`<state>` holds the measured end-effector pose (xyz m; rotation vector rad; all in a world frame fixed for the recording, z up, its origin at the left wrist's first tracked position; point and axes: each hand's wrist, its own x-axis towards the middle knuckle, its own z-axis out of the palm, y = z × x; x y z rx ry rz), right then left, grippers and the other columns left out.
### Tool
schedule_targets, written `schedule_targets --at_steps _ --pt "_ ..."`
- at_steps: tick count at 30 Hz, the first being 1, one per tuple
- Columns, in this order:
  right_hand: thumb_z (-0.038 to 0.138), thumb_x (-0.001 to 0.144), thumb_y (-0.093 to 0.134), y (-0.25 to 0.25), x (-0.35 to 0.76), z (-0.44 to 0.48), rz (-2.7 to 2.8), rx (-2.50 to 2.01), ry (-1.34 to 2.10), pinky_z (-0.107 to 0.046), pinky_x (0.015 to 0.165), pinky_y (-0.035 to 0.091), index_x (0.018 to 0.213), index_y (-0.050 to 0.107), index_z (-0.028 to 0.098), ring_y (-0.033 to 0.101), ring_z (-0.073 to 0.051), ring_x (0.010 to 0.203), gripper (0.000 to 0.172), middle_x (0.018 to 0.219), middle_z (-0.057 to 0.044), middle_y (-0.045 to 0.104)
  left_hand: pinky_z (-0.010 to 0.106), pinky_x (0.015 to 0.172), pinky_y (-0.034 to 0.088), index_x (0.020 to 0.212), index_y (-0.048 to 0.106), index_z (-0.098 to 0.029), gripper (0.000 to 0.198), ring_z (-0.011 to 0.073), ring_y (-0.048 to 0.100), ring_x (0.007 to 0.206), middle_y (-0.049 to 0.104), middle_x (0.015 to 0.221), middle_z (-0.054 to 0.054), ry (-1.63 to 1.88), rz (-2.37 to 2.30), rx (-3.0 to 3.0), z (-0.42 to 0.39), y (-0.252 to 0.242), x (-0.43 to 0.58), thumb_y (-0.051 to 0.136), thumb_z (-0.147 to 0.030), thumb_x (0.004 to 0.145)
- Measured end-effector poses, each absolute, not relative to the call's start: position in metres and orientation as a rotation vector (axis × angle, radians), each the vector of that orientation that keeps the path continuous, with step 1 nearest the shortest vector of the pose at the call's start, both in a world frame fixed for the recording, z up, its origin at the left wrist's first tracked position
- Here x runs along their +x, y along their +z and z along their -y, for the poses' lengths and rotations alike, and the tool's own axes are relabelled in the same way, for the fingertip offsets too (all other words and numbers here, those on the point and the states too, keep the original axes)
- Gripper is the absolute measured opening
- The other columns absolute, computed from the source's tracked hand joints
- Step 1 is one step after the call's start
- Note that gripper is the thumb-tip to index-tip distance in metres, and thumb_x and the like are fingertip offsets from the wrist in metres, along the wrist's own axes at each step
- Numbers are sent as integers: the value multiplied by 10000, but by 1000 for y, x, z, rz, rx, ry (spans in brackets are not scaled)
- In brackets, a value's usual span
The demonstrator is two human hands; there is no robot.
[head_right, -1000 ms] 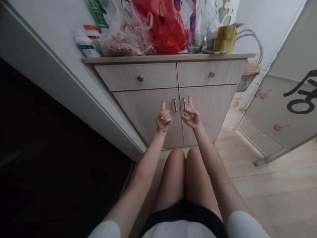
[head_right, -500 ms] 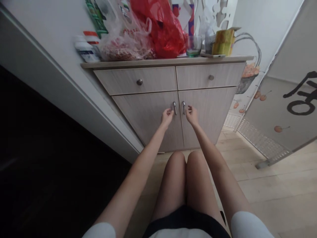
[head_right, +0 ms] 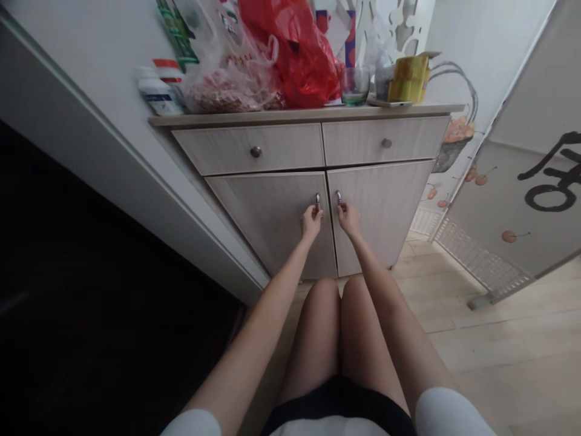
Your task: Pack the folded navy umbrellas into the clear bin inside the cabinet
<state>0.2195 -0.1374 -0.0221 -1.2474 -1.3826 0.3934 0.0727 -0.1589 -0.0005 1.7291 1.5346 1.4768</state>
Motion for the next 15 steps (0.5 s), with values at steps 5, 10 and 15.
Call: schedule_targets --at_steps 5,10,15 --pt "417 938 464 -27 236 189 1448 -1247 227 -420 912 459 941 611 195 626 -247 930 266 951 -118 701 335 881 491 984 683 -170 113 227 696 916 750 992 123 1542 -1551 1799 198 -12 61 622 -225 906" --pt "363 956 434 -27 256 242 1514 -1334 98 -448 928 411 969 617 203 603 -288 999 243 1015 -139 709 366 863 515 971 699 -162 251 246 709 888 759 961 145 1746 -1459 1881 249 -29 34 588 -385 942" --pt "351 966 422 -28 278 286 1482 -1382 36 -462 940 386 1005 628 204 583 -296 992 256 1025 -137 720 379 861 531 970 717 -177 364 253 719 888 770 959 142 1872 -1534 1845 301 -40 -1 578 -510 929"
